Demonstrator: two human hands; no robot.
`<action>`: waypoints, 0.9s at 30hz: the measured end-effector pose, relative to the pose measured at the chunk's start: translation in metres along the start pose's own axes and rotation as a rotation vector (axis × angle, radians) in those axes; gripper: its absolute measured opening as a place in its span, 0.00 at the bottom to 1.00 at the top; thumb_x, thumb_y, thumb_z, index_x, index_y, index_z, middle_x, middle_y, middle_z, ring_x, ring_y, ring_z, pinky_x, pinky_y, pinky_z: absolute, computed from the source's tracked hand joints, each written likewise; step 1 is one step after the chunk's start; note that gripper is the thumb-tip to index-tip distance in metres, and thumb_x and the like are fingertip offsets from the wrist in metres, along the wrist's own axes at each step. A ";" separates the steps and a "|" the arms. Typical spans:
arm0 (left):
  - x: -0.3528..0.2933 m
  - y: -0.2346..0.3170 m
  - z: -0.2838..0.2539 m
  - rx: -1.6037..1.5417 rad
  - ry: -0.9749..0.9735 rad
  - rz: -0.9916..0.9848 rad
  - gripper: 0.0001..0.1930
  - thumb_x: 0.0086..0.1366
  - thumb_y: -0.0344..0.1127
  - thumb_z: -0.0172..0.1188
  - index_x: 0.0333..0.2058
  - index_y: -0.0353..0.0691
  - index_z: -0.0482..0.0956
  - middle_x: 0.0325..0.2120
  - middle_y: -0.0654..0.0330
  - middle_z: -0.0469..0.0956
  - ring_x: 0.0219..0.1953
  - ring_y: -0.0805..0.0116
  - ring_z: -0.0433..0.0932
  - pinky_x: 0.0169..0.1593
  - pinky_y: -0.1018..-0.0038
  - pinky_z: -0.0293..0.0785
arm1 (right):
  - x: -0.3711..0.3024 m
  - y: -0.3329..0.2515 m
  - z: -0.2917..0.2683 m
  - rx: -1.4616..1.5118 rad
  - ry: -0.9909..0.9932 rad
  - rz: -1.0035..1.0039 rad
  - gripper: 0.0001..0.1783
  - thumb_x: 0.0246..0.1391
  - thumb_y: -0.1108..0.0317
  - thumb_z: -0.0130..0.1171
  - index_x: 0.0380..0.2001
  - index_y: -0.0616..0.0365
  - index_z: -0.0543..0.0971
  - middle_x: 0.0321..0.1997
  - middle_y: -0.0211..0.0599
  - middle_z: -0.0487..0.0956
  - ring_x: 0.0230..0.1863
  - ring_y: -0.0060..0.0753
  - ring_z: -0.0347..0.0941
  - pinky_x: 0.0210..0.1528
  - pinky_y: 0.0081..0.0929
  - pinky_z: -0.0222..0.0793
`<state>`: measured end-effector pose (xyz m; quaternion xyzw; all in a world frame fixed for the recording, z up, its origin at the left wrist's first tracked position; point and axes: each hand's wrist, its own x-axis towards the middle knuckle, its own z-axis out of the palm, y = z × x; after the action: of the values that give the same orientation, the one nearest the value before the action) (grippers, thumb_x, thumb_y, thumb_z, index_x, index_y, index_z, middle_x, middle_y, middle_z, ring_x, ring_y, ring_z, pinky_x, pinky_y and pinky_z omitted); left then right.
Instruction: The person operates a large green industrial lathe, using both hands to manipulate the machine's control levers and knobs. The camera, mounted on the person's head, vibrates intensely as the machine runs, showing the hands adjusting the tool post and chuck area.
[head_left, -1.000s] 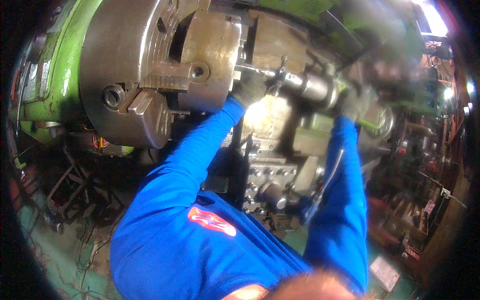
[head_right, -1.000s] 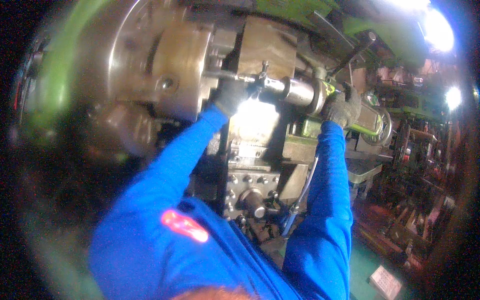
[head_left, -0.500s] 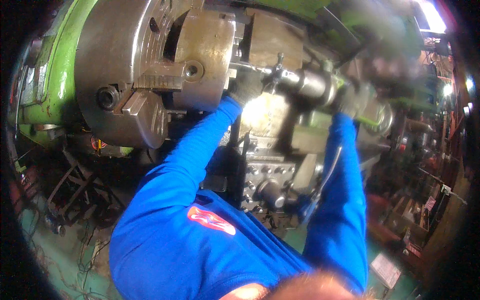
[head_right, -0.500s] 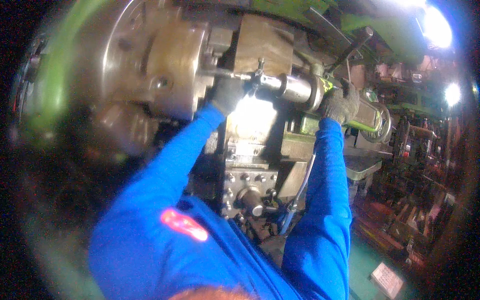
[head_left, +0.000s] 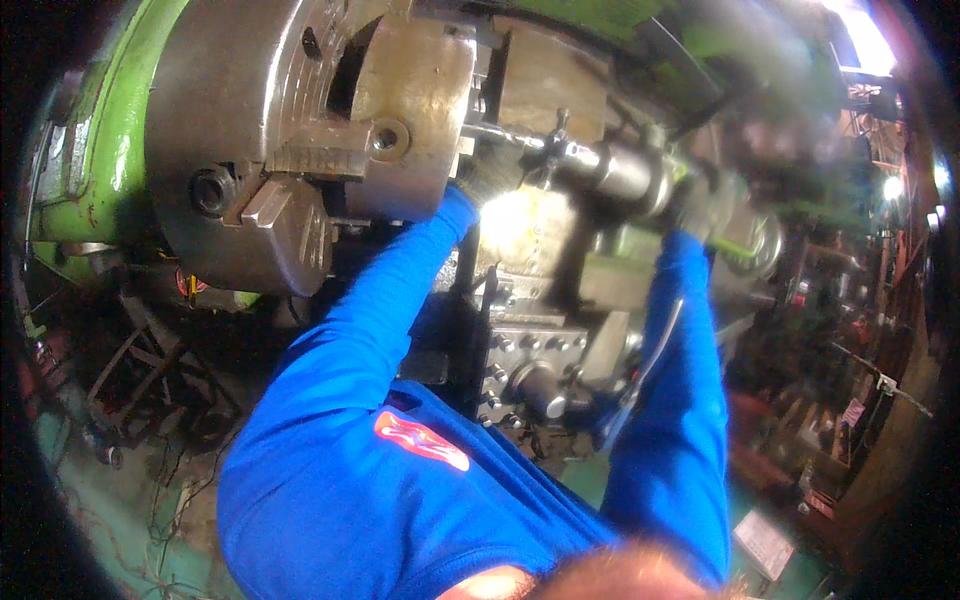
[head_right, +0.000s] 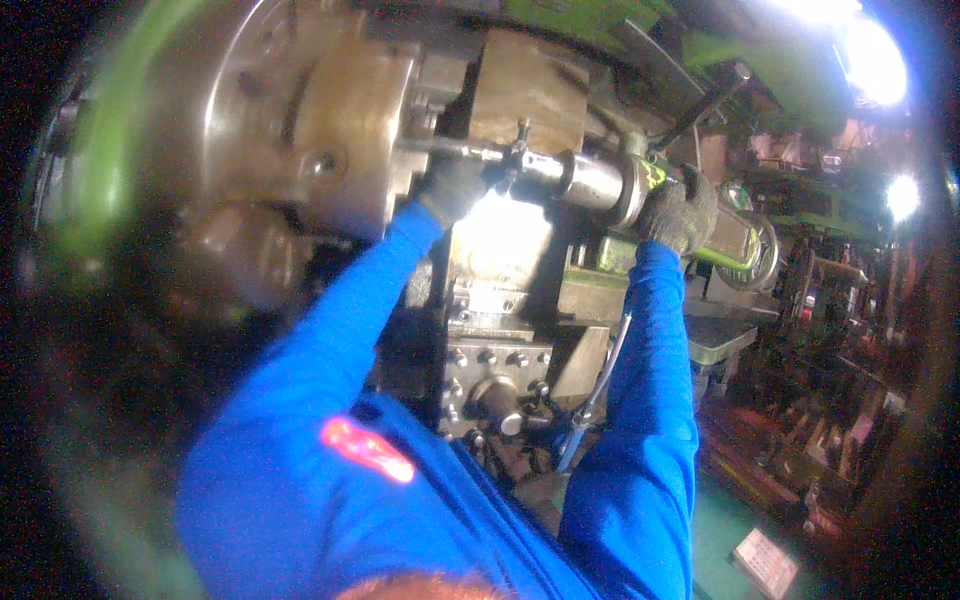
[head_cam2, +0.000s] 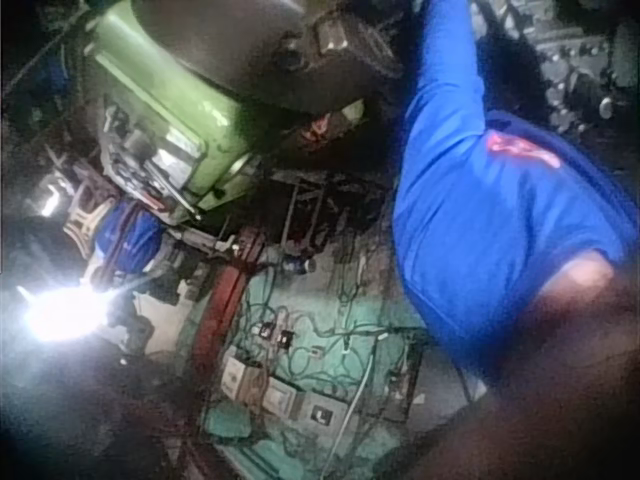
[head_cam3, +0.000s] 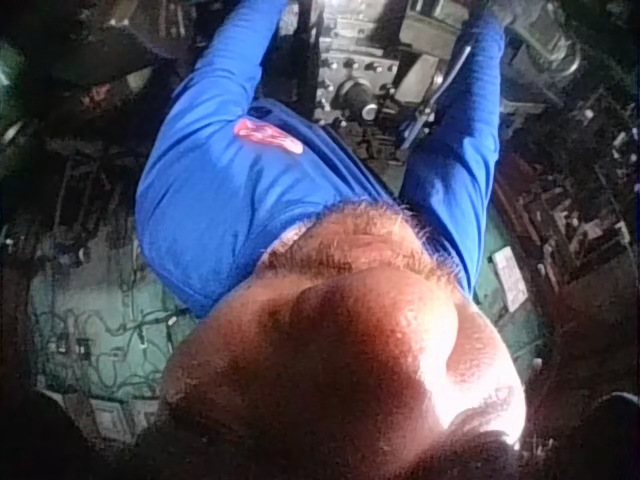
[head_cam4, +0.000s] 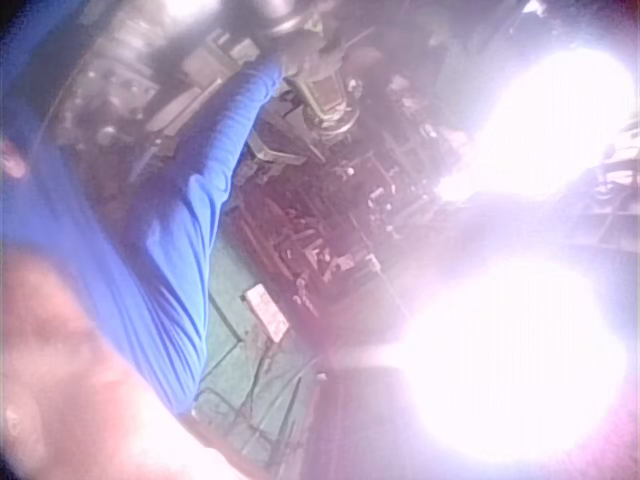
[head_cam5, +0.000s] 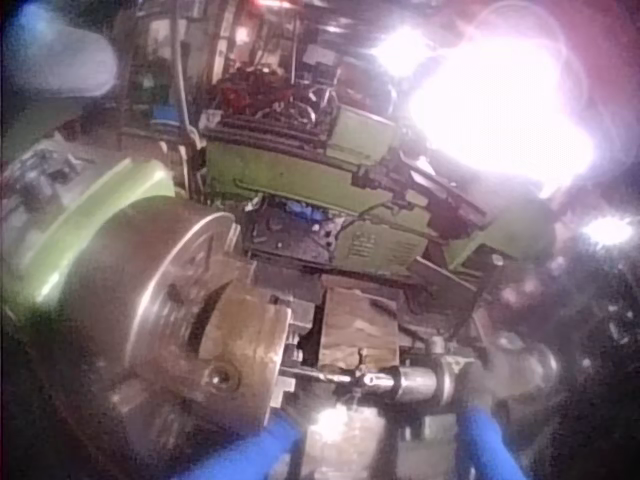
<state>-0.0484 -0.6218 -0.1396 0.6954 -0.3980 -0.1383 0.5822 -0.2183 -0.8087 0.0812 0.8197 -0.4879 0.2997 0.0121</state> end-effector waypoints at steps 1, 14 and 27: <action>-0.001 0.003 -0.001 0.071 -0.043 -0.040 0.13 0.62 0.41 0.62 0.35 0.36 0.82 0.30 0.47 0.80 0.34 0.49 0.80 0.41 0.54 0.75 | -0.002 0.002 0.001 0.011 0.002 -0.002 0.17 0.49 0.68 0.58 0.43 0.54 0.86 0.47 0.47 0.83 0.52 0.49 0.78 0.58 0.40 0.70; 0.003 0.028 -0.018 0.069 -0.054 -0.004 0.19 0.64 0.50 0.62 0.41 0.39 0.80 0.33 0.49 0.82 0.36 0.51 0.81 0.41 0.56 0.75 | -0.002 0.005 -0.003 -0.026 0.019 -0.080 0.16 0.51 0.66 0.57 0.43 0.52 0.86 0.47 0.46 0.82 0.51 0.50 0.77 0.56 0.41 0.70; 0.002 0.017 -0.015 0.152 -0.092 0.019 0.29 0.74 0.64 0.47 0.40 0.41 0.81 0.26 0.56 0.80 0.29 0.64 0.80 0.38 0.65 0.76 | -0.002 0.000 -0.004 0.032 0.004 -0.035 0.19 0.49 0.73 0.52 0.42 0.61 0.85 0.47 0.50 0.83 0.51 0.49 0.77 0.60 0.39 0.68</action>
<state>-0.0441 -0.6127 -0.1194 0.7268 -0.4402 -0.1340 0.5099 -0.2209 -0.8063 0.0832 0.8277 -0.4686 0.3089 0.0051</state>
